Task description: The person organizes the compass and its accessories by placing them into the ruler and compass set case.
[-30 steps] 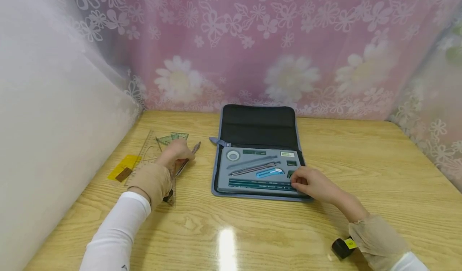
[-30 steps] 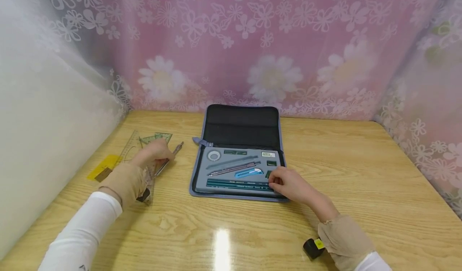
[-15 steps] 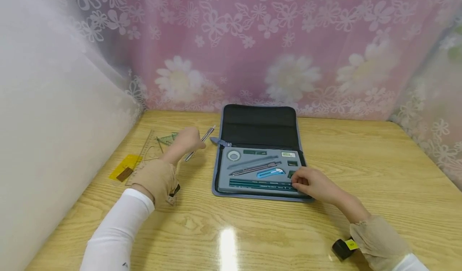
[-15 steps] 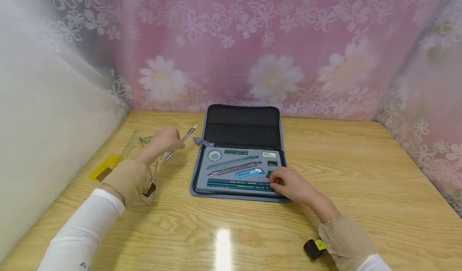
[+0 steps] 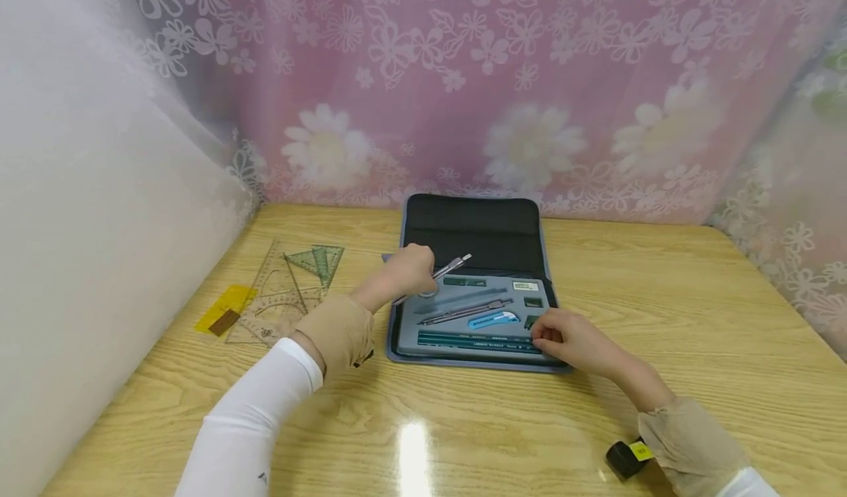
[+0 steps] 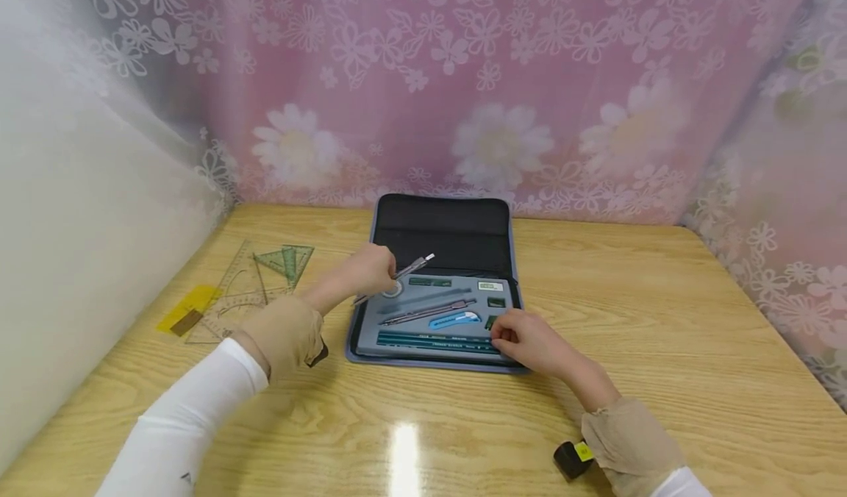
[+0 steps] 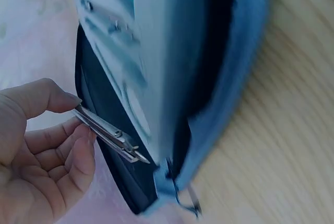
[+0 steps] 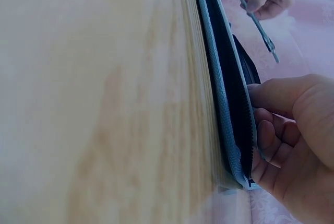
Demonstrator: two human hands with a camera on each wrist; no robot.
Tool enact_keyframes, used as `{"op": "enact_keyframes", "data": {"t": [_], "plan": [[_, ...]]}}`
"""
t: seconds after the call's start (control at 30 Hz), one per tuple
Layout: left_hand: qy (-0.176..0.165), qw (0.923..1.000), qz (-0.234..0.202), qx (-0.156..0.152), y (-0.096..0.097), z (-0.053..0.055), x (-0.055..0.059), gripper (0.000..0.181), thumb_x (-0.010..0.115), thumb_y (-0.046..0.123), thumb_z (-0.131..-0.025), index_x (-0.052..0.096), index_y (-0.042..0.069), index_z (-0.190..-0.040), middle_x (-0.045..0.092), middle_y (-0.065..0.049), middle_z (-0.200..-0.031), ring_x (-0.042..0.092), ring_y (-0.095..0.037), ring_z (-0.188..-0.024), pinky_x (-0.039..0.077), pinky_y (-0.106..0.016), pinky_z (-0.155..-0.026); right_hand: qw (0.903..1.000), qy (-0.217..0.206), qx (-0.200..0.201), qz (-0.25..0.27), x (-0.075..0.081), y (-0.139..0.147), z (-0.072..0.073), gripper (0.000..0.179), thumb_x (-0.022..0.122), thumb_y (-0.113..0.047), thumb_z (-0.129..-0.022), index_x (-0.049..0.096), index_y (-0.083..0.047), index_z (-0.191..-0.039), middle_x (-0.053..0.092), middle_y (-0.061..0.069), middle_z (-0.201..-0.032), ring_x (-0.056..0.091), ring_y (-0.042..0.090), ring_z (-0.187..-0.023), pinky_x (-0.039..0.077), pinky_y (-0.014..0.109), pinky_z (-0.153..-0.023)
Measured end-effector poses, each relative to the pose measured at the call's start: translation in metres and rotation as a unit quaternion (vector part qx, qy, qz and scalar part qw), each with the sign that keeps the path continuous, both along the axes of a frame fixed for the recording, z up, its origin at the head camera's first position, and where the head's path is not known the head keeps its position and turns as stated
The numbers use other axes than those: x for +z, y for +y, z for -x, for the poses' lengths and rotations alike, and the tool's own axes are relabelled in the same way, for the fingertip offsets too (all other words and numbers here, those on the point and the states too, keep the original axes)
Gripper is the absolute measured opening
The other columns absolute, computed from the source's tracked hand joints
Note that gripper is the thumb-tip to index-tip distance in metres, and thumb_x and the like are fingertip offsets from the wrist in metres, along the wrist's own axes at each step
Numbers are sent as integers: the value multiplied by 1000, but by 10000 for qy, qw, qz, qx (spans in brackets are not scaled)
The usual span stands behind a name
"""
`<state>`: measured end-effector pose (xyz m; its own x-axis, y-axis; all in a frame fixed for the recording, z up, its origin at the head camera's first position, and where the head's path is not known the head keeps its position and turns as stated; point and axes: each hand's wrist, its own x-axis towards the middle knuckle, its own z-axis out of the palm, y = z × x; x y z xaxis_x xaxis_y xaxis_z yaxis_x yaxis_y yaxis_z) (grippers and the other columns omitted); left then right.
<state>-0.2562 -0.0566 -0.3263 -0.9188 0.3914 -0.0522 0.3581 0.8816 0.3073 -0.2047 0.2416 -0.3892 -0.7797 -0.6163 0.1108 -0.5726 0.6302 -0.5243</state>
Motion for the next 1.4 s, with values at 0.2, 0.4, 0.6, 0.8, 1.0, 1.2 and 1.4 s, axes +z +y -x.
{"op": "enact_keyframes", "data": {"t": [0.2, 0.4, 0.6, 0.8, 1.0, 1.2, 1.4], "plan": [[-137, 9992, 16, -372, 25, 0, -12, 41, 62, 8, -81, 36, 14, -50, 25, 5, -47, 23, -8, -40, 25, -21, -40, 9999, -53, -103, -38, 0, 1, -2, 5, 62, -13, -89, 63, -9, -87, 49, -5, -78, 45, 7, -67, 42, 25, -57], [-371, 9982, 70, -461, 39, 3, -22, 39, 64, 9, -83, 39, 13, -53, 26, 3, -47, 26, -8, -40, 28, -21, -40, 10000, -4, -88, -20, 1, 0, -3, 4, 62, -12, -89, 63, -9, -88, 50, -6, -79, 45, 7, -67, 42, 25, -58], [-258, 9971, 315, -645, 45, 1, -28, 40, 61, 6, -84, 38, 14, -53, 24, 3, -48, 23, -8, -40, 26, -21, -41, 10000, 46, -38, -33, 0, -1, -3, 5, 62, -12, -89, 64, -8, -88, 49, -6, -78, 44, 7, -67, 42, 25, -58], [9, 9945, 600, -864, 51, -2, -27, 36, 62, 8, -86, 41, 13, -56, 28, 2, -51, 29, -10, -43, 28, -22, -44, 9999, 8, -103, -15, -1, 0, -3, 4, 61, -11, -90, 63, -9, -88, 49, -6, -78, 45, 7, -67, 42, 25, -57], [-106, 9943, 659, -835, 54, 0, -25, 36, 60, 7, -87, 41, 13, -57, 29, 2, -51, 27, -9, -41, 28, -21, -42, 9999, -33, -156, 28, -1, 0, -3, 6, 61, -12, -90, 63, -8, -88, 49, -5, -78, 45, 7, -67, 42, 25, -57], [-305, 9941, 603, -843, 55, 2, -22, 36, 57, 5, -89, 40, 13, -57, 28, 1, -51, 24, -9, -40, 26, -21, -41, 9998, -65, -185, 23, 0, -1, -4, 6, 61, -12, -90, 64, -8, -88, 50, -5, -78, 46, 8, -67, 42, 25, -57], [-402, 9949, 570, -733, 55, 0, -21, 38, 56, 5, -89, 39, 13, -56, 26, 1, -51, 22, -10, -41, 25, -22, -41, 9997, -131, -212, 19, 2, -1, -4, 6, 60, -11, -90, 64, -7, -88, 50, -5, -78, 46, 8, -67, 43, 25, -57]]}}
